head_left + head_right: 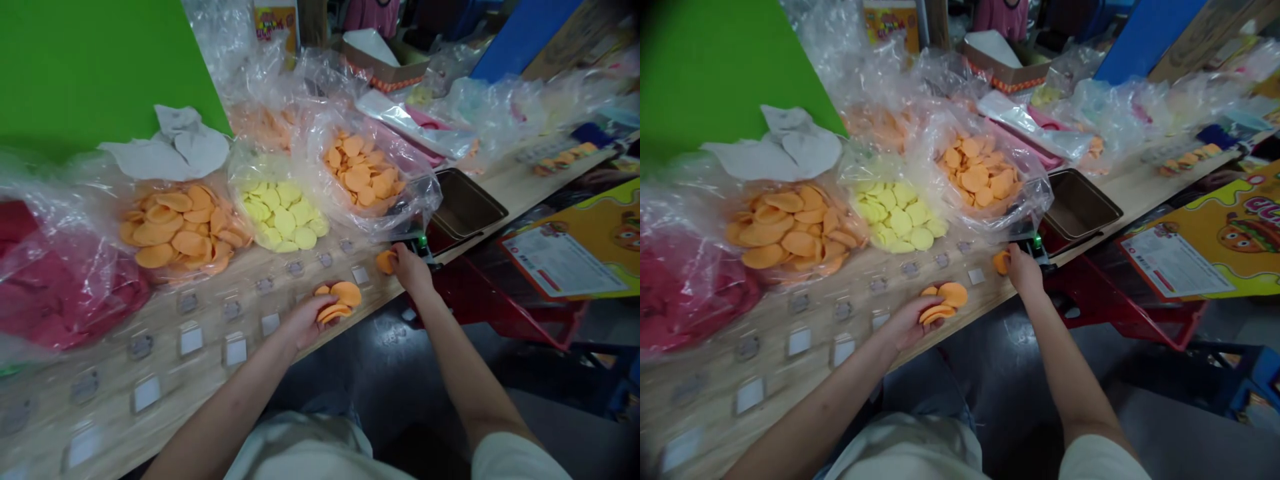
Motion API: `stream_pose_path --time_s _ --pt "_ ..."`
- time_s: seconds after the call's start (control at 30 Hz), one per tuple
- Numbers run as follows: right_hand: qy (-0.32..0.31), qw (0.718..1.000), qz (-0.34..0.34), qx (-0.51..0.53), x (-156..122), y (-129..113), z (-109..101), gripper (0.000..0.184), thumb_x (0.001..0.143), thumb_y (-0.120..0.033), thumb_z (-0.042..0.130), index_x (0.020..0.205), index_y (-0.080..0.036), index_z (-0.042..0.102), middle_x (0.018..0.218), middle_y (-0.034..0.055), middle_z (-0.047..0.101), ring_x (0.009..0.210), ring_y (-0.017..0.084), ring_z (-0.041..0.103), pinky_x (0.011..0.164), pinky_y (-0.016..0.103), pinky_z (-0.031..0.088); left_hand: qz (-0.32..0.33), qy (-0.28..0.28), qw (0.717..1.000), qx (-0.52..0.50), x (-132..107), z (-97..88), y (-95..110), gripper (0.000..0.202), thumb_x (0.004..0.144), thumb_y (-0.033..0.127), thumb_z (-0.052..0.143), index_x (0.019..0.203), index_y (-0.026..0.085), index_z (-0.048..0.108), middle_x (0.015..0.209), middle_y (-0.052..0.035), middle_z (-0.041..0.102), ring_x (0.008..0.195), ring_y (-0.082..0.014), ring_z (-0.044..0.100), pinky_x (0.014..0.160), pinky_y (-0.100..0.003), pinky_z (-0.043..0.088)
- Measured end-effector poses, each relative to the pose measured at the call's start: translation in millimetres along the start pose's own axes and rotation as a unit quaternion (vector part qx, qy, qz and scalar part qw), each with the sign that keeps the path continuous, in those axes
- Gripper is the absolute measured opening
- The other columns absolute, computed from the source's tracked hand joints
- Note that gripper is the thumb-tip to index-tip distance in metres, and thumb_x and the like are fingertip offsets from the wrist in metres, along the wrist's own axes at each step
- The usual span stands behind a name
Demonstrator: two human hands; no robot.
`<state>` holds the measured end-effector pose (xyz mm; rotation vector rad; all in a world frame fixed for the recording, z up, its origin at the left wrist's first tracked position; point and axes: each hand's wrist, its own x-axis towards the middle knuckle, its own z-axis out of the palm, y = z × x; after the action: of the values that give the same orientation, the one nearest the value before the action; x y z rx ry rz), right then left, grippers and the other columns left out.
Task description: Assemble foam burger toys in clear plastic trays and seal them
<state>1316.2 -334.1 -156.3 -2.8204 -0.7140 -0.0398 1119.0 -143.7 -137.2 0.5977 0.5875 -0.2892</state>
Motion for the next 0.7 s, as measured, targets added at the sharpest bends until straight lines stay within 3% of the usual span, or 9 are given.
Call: stream_pose_path --time_s 0.1,0.2,0.27,0.33,0.4,0.53,0.6,0.7 --pt "0.036 0.997 -0.022 -0.068 -10 -11 0 0.020 0.081 -0.024 0.046 0.094 -0.016 0.059 0.094 0.0134 0.056 0.073 0.021 0.056 0.060 0.031 0.041 0.048 -0.013 0.998 0.030 -2 1.8 5 0.040 0.070 0.020 0.066 0.107 0.019 0.053 0.086 -0.0030 0.064 0.065 -0.0101 0.061 0.048 -0.015 0.045" --pt "0.094 0.995 -0.003 0.036 -28 -33 -6 0.027 0.079 -0.033 0.050 0.098 -0.017 0.060 0.104 0.0146 0.051 0.083 0.023 0.054 0.066 0.033 0.044 0.109 -0.014 0.993 0.048 -2 5.0 7 0.041 0.066 0.024 0.070 0.103 0.017 0.055 0.086 -0.0018 0.062 0.067 -0.0093 0.059 0.056 -0.016 0.046" --pt "0.043 0.977 0.003 0.207 -43 -51 -9 0.035 0.080 -0.043 0.049 0.104 -0.018 0.058 0.099 0.0113 0.055 0.078 0.020 0.055 0.064 0.033 0.046 0.137 -0.010 0.988 0.075 0 5.8 6 0.041 0.064 0.025 0.072 0.101 0.016 0.055 0.089 -0.0026 0.061 0.074 -0.0112 0.059 0.063 -0.019 0.047" --pt "-0.078 0.926 0.004 0.369 -53 -66 -10 0.040 0.079 -0.050 0.047 0.099 -0.018 0.059 0.085 0.0070 0.059 0.069 0.017 0.055 0.058 0.030 0.046 0.156 0.004 0.980 0.124 3 4.9 3 0.043 0.062 0.025 0.073 0.100 0.016 0.055 0.090 -0.0033 0.060 0.078 -0.0130 0.058 0.066 -0.021 0.047" --pt "-0.115 0.891 0.027 0.438 -55 -72 -8 0.039 0.077 -0.052 0.050 0.089 -0.016 0.060 0.076 0.0049 0.060 0.066 0.016 0.055 0.056 0.028 0.046 0.162 0.027 0.971 0.172 3 2.2 0 0.047 0.060 0.025 0.074 0.101 0.017 0.055 0.092 -0.0039 0.060 0.079 -0.0141 0.057 0.068 -0.023 0.047" --pt "0.002 0.922 0.058 0.382 -36 -58 3 0.037 0.073 -0.044 0.059 0.096 -0.017 0.055 0.076 0.0037 0.061 0.067 0.015 0.056 0.063 0.029 0.045 0.122 0.049 0.985 0.115 -5 -7.1 -2 0.049 0.063 0.019 0.069 0.109 0.020 0.051 0.102 -0.0050 0.058 0.087 -0.0159 0.057 0.070 -0.025 0.048" --pt "-0.001 0.952 0.016 0.306 -27 -51 13 0.035 0.074 -0.038 0.059 0.101 -0.017 0.052 0.073 0.0029 0.061 0.067 0.016 0.056 0.065 0.030 0.044 0.113 0.029 0.992 0.045 -11 -12.1 0 0.055 0.063 0.012 0.066 0.113 0.023 0.048 0.109 -0.0047 0.055 0.092 -0.0164 0.057 0.074 -0.027 0.049" --pt "0.003 0.987 -0.085 0.139 -24 -49 24 0.019 0.078 -0.030 0.054 0.092 -0.017 0.056 0.074 0.0054 0.061 0.076 0.021 0.053 0.071 0.034 0.042 0.140 0.015 0.990 0.008 -17 -18.0 2 0.063 0.061 0.007 0.066 0.118 0.025 0.045 0.109 -0.0032 0.055 0.092 -0.0140 0.057 0.078 -0.026 0.048"
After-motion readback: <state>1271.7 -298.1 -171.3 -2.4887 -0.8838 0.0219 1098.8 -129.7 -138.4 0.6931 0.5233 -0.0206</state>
